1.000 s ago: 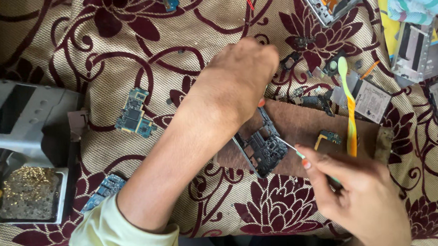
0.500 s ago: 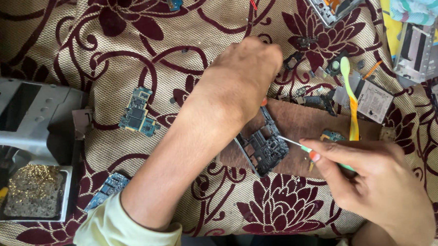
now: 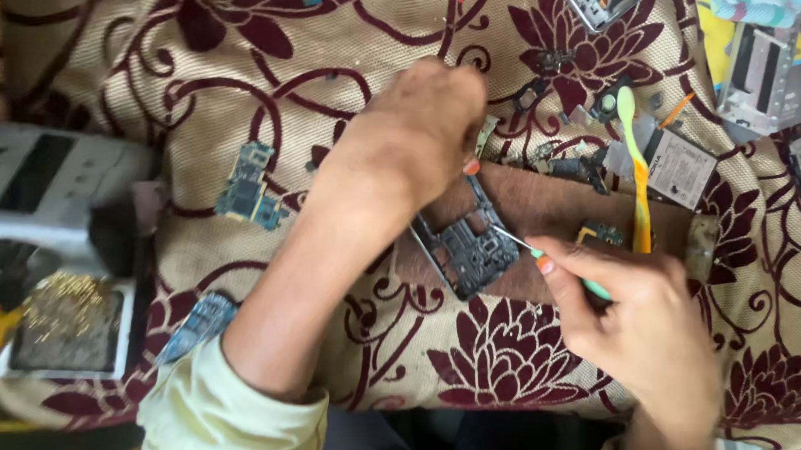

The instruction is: The person disassembles a mobile phone, removes the battery and internal components, and uses a screwdriver and toothbrush to clean the casing and circuit boards. The person then reassembles the phone and uses a soldering iron on the device.

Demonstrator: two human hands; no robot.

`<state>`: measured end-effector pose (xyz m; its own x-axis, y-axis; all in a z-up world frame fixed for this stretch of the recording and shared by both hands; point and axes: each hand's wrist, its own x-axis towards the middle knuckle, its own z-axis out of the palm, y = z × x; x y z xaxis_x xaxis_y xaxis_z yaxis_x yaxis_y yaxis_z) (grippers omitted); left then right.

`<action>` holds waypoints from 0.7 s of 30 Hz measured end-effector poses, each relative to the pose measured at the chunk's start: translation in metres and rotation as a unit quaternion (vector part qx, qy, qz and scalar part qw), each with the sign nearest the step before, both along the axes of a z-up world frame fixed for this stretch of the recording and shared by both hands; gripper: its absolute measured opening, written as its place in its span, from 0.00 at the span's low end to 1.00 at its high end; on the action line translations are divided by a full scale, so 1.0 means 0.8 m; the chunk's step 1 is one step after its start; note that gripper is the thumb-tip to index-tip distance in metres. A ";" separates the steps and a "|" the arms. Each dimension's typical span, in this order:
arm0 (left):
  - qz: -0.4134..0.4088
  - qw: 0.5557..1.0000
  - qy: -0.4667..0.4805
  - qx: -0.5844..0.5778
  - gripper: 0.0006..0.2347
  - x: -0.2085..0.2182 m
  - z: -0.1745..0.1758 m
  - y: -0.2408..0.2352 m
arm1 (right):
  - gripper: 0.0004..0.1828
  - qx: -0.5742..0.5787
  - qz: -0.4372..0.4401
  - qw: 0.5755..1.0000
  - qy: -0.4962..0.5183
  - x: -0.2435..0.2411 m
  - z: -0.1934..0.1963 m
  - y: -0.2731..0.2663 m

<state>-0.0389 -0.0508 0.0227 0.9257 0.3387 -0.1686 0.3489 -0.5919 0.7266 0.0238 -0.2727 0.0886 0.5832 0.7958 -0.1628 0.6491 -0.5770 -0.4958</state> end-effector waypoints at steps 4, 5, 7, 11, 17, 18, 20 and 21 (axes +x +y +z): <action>0.034 0.988 -0.149 -0.030 0.05 -0.028 -0.014 -0.011 | 0.14 -0.007 -0.044 0.999 -0.030 -0.024 -0.002 -0.005; 0.040 0.981 -0.184 -0.044 0.06 -0.031 -0.019 -0.015 | 0.13 -0.002 -0.026 0.999 -0.043 -0.025 -0.001 -0.006; 0.065 0.971 -0.224 -0.049 0.06 -0.036 -0.030 -0.025 | 0.13 0.019 0.004 0.997 -0.075 -0.026 -0.006 -0.009; 0.114 0.964 -0.241 0.009 0.07 -0.038 -0.041 -0.038 | 0.09 0.069 0.030 0.989 -0.130 -0.033 -0.032 -0.007; 0.100 0.957 -0.271 -0.024 0.09 -0.039 -0.046 -0.036 | 0.12 0.166 -0.024 0.984 -0.063 -0.035 -0.049 -0.024; 0.098 0.957 -0.270 -0.031 0.10 -0.038 -0.048 -0.037 | 0.09 0.175 -0.015 0.982 -0.076 -0.033 -0.052 -0.030; 0.098 0.954 -0.281 -0.043 0.10 -0.039 -0.052 -0.036 | 0.08 0.218 -0.040 0.975 -0.020 -0.031 -0.063 -0.034; 0.098 0.952 -0.287 -0.047 0.10 -0.040 -0.053 -0.035 | 0.08 0.240 -0.051 0.969 0.008 -0.030 -0.069 -0.036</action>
